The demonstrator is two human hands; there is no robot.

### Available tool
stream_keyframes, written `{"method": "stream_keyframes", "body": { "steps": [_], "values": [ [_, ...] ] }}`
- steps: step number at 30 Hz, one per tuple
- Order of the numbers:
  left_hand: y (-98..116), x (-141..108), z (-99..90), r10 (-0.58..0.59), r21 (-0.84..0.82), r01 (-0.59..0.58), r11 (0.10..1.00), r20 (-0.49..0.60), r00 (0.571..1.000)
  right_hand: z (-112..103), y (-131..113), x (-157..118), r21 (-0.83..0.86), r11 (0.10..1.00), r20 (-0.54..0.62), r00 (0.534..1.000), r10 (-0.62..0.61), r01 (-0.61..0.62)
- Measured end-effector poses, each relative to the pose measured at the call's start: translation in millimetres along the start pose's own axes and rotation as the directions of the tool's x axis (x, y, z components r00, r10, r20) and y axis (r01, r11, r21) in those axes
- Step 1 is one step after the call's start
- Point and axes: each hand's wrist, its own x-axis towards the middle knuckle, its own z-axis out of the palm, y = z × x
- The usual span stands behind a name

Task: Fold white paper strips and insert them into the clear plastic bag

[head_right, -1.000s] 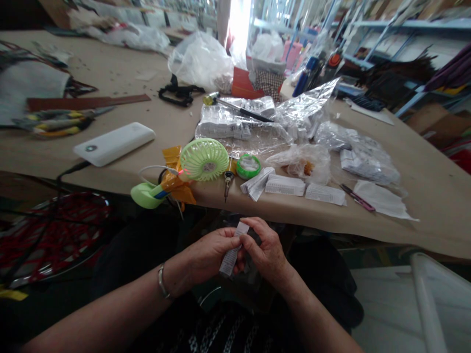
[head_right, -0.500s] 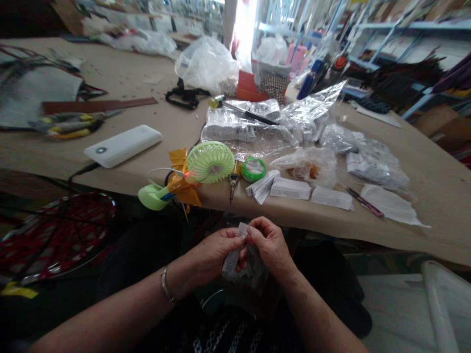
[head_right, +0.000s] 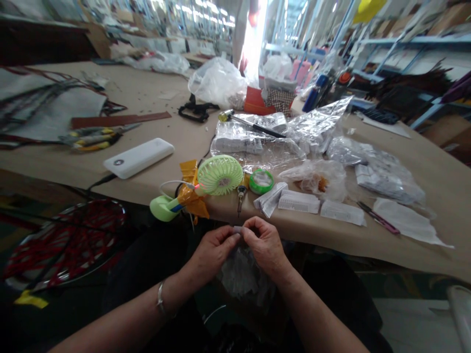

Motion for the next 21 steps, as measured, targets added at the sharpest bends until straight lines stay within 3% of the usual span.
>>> {"method": "stream_keyframes", "body": {
  "steps": [6,12,21],
  "values": [
    [5.8,5.2,-7.4,0.097,0.119,-0.084,0.989,-0.109,0.989,4.1,-4.0,6.0,-0.091,0.99,-0.055,0.992,-0.11,0.105],
    [3.9,10.4,-7.5,0.179,0.181,-0.158,0.971,-0.107,0.978,3.7,-3.4,9.1,-0.138,0.981,-0.069,0.986,-0.149,0.138],
    [4.3,15.3,-7.7,0.213,0.217,-0.187,0.958,-0.107,0.971,4.5,-3.6,11.6,-0.168,0.969,-0.076,0.978,-0.194,0.179]
  ]
}}
